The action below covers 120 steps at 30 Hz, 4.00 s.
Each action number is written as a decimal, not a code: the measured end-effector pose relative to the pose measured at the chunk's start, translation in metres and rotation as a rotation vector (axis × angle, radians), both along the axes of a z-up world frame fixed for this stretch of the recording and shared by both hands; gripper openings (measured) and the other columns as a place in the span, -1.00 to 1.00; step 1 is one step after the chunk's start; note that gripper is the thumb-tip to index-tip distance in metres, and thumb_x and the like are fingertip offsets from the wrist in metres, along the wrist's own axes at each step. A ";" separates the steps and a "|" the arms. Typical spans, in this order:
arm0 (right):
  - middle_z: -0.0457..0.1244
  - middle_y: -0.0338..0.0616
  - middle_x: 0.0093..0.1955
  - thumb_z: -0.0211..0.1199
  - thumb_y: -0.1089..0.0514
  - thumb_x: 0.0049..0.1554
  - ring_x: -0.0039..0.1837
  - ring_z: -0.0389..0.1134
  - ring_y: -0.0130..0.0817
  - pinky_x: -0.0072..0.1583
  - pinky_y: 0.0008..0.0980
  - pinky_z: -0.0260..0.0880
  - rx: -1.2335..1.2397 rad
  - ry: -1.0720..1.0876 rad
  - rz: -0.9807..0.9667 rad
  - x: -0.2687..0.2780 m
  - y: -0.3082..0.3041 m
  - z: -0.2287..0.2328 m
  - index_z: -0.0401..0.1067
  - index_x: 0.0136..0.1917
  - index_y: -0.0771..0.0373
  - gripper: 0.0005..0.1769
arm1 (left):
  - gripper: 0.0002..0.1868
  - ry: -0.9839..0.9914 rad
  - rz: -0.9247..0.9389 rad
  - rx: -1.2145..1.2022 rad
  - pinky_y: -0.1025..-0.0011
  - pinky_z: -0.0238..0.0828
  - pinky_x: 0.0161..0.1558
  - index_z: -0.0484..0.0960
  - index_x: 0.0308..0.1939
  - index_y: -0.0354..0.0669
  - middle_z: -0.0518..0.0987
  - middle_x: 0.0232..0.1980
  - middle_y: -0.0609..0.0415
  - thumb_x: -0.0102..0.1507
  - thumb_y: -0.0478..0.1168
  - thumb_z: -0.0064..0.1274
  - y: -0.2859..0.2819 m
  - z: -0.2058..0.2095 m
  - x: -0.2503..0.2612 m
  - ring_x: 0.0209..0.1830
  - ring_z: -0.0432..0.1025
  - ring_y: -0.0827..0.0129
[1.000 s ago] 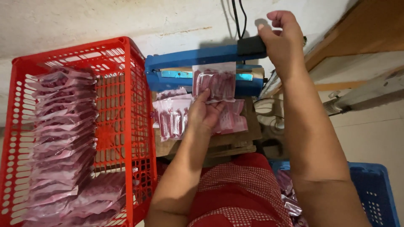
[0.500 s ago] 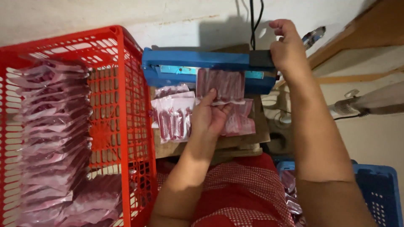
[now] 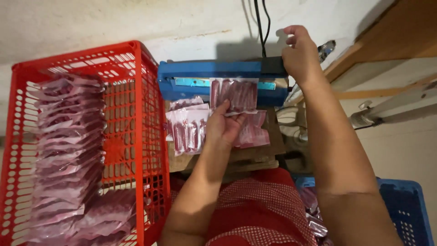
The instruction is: Sealing small plastic pouches containing food products using a manual impulse heat sealer.
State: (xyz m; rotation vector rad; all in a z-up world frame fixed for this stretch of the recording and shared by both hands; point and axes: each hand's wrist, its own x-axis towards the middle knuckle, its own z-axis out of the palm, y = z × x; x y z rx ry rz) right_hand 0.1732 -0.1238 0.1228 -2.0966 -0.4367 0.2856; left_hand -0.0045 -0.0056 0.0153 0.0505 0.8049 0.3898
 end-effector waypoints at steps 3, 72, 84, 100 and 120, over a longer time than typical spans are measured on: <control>0.21 -0.14 0.01 0.01 0.20 0.32 -0.04 0.21 -0.39 -0.07 -0.46 0.36 0.195 -0.109 0.073 -0.021 0.000 0.038 0.23 0.31 0.16 -0.71 | -0.70 0.024 0.002 -0.013 -0.10 0.53 0.09 0.53 0.08 -0.25 0.64 0.04 -0.23 0.26 -0.44 0.05 -0.001 0.001 0.001 0.07 0.53 0.01; 0.40 -0.17 0.23 0.52 0.02 0.03 0.22 0.44 -0.33 0.33 -0.23 0.48 1.106 0.549 -0.254 -0.135 -0.250 -0.143 0.44 0.35 0.18 -0.35 | 0.22 0.635 -0.742 2.726 -0.40 -0.14 0.50 -0.04 0.62 -0.15 -0.02 0.66 -0.33 0.16 0.28 0.36 -0.075 -0.036 -0.094 0.68 -0.16 -0.28; 0.39 -0.28 0.10 0.40 -0.02 0.18 0.08 0.43 -0.41 0.13 -0.37 0.48 0.804 0.373 -0.424 -0.158 -0.260 -0.155 0.47 0.17 0.05 -0.67 | -0.68 0.523 -0.545 2.541 -0.10 0.24 0.47 0.61 0.13 -0.24 0.44 0.40 -0.24 0.35 -0.47 -0.12 -0.073 0.010 -0.069 0.47 0.25 -0.21; 0.31 -0.20 -0.31 0.36 0.15 0.20 -0.29 0.38 -0.34 -0.17 -0.34 0.39 0.686 0.540 -0.145 -0.180 -0.075 -0.047 0.55 -0.16 0.21 -0.88 | -0.90 0.623 -0.009 1.446 0.52 0.45 -0.25 0.74 -0.29 0.16 0.65 -0.47 0.25 0.31 -0.05 0.23 0.081 0.067 -0.105 -0.40 0.53 0.55; 0.36 -0.06 0.18 0.31 0.01 0.22 0.22 0.40 -0.37 0.31 -0.17 0.44 0.851 0.389 0.463 -0.164 0.000 -0.034 0.29 0.46 0.30 -0.38 | -0.81 0.330 -0.130 1.597 0.22 -0.08 0.47 0.76 -0.06 0.17 0.67 -0.19 0.18 0.42 -0.07 0.02 0.034 0.068 -0.100 -0.04 0.54 0.40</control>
